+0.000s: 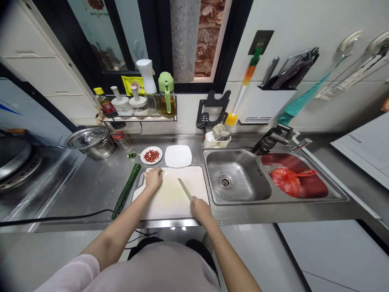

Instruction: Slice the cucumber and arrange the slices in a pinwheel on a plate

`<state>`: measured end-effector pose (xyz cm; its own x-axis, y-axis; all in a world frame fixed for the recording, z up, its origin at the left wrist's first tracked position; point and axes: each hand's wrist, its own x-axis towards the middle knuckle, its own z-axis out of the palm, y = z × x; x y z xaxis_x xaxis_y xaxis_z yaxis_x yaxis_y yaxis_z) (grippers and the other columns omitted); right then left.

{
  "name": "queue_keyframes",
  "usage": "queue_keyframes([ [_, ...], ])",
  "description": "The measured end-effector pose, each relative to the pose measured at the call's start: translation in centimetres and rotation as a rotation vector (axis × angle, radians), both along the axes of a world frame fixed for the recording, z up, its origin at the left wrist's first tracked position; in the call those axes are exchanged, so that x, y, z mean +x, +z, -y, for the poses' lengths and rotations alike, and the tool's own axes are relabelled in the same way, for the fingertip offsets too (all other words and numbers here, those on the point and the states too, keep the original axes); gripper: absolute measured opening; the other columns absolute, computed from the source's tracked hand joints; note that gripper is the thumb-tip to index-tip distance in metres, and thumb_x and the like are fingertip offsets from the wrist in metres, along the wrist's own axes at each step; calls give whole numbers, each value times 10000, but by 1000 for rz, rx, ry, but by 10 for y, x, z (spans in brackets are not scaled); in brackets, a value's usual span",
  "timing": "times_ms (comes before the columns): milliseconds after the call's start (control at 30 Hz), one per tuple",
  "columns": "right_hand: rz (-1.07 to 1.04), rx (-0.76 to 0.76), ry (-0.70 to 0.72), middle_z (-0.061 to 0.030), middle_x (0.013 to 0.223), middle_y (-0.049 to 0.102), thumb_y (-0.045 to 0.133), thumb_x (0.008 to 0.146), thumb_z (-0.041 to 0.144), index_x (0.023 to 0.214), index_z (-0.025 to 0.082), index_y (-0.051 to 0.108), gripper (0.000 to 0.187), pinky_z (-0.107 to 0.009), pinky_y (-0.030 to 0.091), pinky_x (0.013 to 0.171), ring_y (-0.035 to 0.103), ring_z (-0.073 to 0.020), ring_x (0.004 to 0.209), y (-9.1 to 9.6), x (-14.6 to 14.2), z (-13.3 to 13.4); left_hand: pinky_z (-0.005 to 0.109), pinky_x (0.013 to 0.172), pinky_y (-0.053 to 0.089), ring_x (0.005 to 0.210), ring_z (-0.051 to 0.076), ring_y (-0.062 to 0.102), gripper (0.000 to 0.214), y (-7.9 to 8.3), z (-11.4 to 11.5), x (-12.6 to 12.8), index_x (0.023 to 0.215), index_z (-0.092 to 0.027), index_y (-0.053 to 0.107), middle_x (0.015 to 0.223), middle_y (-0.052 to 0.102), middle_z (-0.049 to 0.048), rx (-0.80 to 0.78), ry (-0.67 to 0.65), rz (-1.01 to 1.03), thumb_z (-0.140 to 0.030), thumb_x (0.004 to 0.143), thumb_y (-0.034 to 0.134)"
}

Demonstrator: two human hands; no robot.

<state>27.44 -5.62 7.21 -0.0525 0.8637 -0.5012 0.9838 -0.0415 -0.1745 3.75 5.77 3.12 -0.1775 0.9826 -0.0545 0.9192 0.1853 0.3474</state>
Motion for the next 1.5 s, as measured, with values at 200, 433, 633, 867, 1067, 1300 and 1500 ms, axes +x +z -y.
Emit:
queue_keyframes([
  [200, -19, -23, -1, -130, 1021, 686, 345, 940, 289, 1086, 163, 584, 307, -270, 390, 717, 640, -216, 946, -1, 1, -3, 364, 866, 355, 858, 196, 611, 110, 2, 7, -5, 876, -250, 653, 832, 694, -2, -108, 125, 322, -244, 785, 592],
  [433, -21, -12, 8, -145, 1052, 678, 344, 937, 292, 1091, 157, 587, 318, -292, 405, 741, 634, -234, 965, -6, 2, -3, 238, 658, 426, 623, 124, 570, 240, -20, 29, -8, 894, -185, 649, 647, 622, -30, -215, 50, 717, -254, 672, 706],
  [633, -14, -7, 9, -139, 1035, 684, 347, 945, 295, 1073, 162, 587, 302, -290, 405, 729, 641, -233, 955, -2, 1, -2, 300, 817, 413, 774, 160, 622, 188, -15, 34, -5, 915, -238, 654, 751, 678, -26, -257, 26, 399, -241, 727, 646],
  [867, -1, -8, 16, -140, 1038, 684, 342, 946, 290, 1088, 159, 585, 310, -286, 404, 734, 639, -226, 959, -1, 0, -1, 364, 928, 335, 904, 188, 631, 207, -4, 37, -3, 947, -267, 633, 872, 713, -20, -277, 1, 287, -195, 763, 572],
  [1067, -3, -3, 6, -135, 1033, 686, 340, 944, 286, 1080, 156, 588, 311, -276, 401, 730, 641, -216, 947, -1, 0, -1, 400, 902, 305, 956, 232, 609, 262, 3, 41, 0, 975, -271, 621, 906, 717, 5, -234, -38, 147, -144, 772, 514],
  [1300, -9, -6, 7, -135, 1024, 689, 340, 946, 283, 1069, 166, 584, 297, -284, 400, 725, 644, -223, 945, 0, 0, -1, 414, 880, 272, 1046, 269, 533, 231, 4, 60, 12, 954, -239, 655, 1029, 687, 83, -83, -66, 0, -177, 850, 458],
  [1500, 51, 65, 11, -137, 995, 692, 316, 969, 329, 1116, 158, 538, 316, -282, 386, 723, 651, -232, 925, 2, -1, 3, 412, 874, 270, 1068, 261, 515, 258, 2, 74, 12, 1008, -252, 668, 1076, 670, 78, -34, -37, 32, -212, 878, 448],
])
